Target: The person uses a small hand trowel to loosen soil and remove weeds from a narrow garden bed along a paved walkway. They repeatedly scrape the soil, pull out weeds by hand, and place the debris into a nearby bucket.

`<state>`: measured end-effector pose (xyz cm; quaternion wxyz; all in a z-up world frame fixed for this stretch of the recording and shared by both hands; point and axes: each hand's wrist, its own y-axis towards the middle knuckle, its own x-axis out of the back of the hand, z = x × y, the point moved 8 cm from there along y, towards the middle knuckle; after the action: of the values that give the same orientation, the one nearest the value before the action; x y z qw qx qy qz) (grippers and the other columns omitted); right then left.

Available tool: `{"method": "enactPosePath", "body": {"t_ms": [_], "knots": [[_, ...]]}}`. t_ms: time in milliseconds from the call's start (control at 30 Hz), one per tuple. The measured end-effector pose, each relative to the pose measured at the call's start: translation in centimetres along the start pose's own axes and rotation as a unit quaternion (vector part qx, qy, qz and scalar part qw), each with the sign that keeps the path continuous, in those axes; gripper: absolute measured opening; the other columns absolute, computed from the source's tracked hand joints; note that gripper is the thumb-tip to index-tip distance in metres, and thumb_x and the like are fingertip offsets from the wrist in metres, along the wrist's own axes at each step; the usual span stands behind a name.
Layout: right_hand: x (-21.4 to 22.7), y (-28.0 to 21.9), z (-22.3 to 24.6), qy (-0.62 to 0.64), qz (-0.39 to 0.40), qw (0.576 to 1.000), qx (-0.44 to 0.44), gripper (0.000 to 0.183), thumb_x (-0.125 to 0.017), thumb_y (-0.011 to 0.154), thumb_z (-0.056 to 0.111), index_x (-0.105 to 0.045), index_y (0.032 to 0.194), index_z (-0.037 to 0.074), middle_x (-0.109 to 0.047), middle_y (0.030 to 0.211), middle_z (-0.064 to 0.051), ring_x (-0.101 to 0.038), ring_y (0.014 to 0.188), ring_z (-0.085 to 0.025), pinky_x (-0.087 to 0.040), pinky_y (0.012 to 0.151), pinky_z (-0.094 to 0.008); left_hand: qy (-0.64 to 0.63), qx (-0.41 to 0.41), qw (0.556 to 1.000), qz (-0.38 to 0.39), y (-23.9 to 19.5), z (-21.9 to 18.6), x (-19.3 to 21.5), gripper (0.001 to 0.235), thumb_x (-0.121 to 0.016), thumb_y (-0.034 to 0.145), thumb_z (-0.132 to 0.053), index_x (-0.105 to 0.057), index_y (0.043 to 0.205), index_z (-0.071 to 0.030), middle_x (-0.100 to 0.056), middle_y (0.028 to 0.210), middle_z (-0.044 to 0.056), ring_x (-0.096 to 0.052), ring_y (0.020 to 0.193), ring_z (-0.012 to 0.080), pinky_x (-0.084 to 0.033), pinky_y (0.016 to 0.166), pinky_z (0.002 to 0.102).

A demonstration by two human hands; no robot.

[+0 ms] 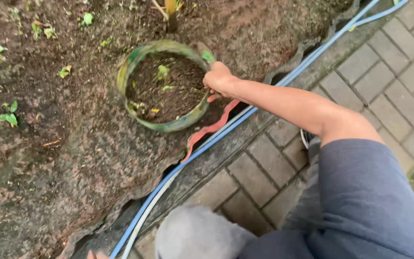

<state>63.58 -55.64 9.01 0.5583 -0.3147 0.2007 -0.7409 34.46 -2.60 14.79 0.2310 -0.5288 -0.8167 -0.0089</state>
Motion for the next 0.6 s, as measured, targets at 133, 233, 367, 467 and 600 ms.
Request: {"method": "enactPosePath", "body": {"t_ms": [133,233,367,467,600], "knots": [[2.0,-1.4,6.2,-0.042,0.061,0.996,0.056,0.028,-0.055,0.08,-0.003,-0.059,0.107,-0.005,-0.061,0.075,-0.014,-0.06,0.054,-0.024,-0.063,0.046,-0.047,-0.028,-0.039,0.998,0.037,3.7,-11.4,-13.8,0.065,-0.063,0.103,-0.033,-0.057,0.143,0.019,-0.066,0.137,0.032,-0.069,0.122,0.0383,-0.056,0.104,0.039],[5.5,1.0,8.1,-0.063,0.099,0.99,0.08,0.03,-0.053,0.083,0.0,-0.055,0.112,-0.007,-0.064,0.087,-0.017,-0.065,0.06,-0.026,-0.066,0.047,-0.047,-0.148,0.197,0.95,0.191,3.2,-17.7,-28.5,0.07,-0.058,0.098,-0.037,-0.038,0.147,0.008,-0.06,0.135,0.031,-0.066,0.12,0.044,-0.055,0.097,0.044],[13.4,5.7,9.2,-0.106,0.124,0.982,0.099,0.027,-0.054,0.087,0.0,-0.06,0.109,-0.014,-0.066,0.087,-0.021,-0.066,0.06,-0.028,-0.063,0.047,-0.046,-0.201,0.248,0.936,0.151,4.3,-16.8,-42.5,0.052,-0.063,0.096,-0.021,-0.044,0.131,0.013,-0.055,0.13,0.036,-0.065,0.112,0.0485,-0.06,0.089,0.048],[22.9,8.9,8.9,-0.085,0.105,0.987,0.091,0.027,-0.056,0.086,0.002,-0.057,0.11,-0.008,-0.067,0.088,-0.019,-0.067,0.06,-0.029,-0.064,0.046,-0.045,-0.163,0.186,0.96,0.133,4.9,-17.2,-51.2,0.031,-0.06,0.088,0.0,-0.053,0.115,0.012,-0.059,0.113,0.022,-0.068,0.101,0.0424,-0.063,0.075,0.048],[35.6,15.6,6.8,-0.022,0.031,0.997,0.066,0.028,-0.057,0.084,0.001,-0.061,0.11,-0.008,-0.069,0.089,-0.021,-0.069,0.06,-0.031,-0.063,0.045,-0.045,-0.083,0.143,0.977,0.136,2.7,-25.6,-63.2,0.017,-0.055,0.09,0.007,-0.054,0.106,0.013,-0.06,0.094,0.014,-0.075,0.076,0.0369,-0.062,0.062,0.042]]}}
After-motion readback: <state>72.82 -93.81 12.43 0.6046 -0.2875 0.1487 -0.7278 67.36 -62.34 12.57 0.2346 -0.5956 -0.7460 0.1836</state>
